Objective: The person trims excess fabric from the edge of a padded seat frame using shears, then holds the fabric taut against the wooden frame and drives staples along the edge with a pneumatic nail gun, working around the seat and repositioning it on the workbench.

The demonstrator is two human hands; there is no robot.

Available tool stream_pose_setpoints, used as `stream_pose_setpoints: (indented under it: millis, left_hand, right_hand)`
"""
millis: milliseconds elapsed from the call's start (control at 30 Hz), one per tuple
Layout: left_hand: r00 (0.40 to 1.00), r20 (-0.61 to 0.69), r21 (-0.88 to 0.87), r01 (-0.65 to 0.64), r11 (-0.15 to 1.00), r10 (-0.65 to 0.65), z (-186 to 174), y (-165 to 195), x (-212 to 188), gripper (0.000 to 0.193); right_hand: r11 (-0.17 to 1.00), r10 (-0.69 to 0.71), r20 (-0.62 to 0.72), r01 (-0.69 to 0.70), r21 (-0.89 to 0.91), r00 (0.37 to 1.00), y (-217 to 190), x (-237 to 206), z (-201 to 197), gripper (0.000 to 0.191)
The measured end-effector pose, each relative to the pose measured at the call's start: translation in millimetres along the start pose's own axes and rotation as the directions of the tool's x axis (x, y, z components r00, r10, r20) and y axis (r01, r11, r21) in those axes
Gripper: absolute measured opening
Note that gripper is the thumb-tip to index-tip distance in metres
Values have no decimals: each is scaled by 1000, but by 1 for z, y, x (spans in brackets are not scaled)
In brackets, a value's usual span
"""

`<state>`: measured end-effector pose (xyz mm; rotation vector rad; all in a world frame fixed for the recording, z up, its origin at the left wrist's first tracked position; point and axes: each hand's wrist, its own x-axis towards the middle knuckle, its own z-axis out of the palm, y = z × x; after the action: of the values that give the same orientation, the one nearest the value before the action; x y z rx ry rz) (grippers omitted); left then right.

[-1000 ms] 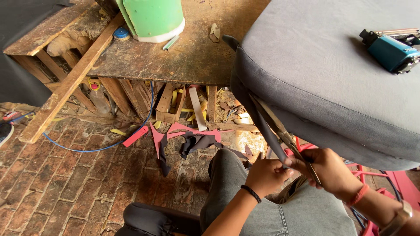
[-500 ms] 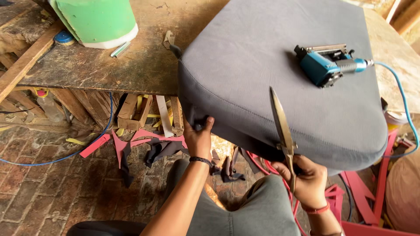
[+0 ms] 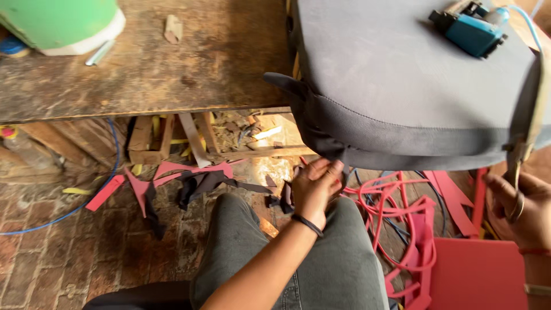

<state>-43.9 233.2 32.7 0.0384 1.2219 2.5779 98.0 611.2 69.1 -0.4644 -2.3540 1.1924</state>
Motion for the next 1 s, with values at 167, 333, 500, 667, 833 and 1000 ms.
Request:
stream_pose_setpoints:
  millis: [167,333,500,667,833,1000]
  left_hand:
    - [932,-26,-37,359,932,-360,-7,-10,29,35]
    - [985,68,99,154,983,-161,-14,-17,32,30]
    - [990,29,187,129,974,-137,-19,-13,29,23]
    - [991,27,190,127,974,-135,-22,-16,32,19]
    - [995,69,184,64,981,-78,-28,-18,36,20]
    - [993,40,173,101,980,-109,-28,-23,35,16]
  right_hand:
    - [988,88,318,-42,-148,944,-16,-47,2,31]
    - [769,194,499,184,-612,845,-54,-44,23,41]
    - [753,352,541,113,-649,764,-79,-15,33,40]
    - [679,478,508,65,-731,716,-66,5,32,37]
    - [728,451,523,41,-684,723,-39,6,21,33]
    - [788,393,487,-12,-616,780,-22,6,34,31]
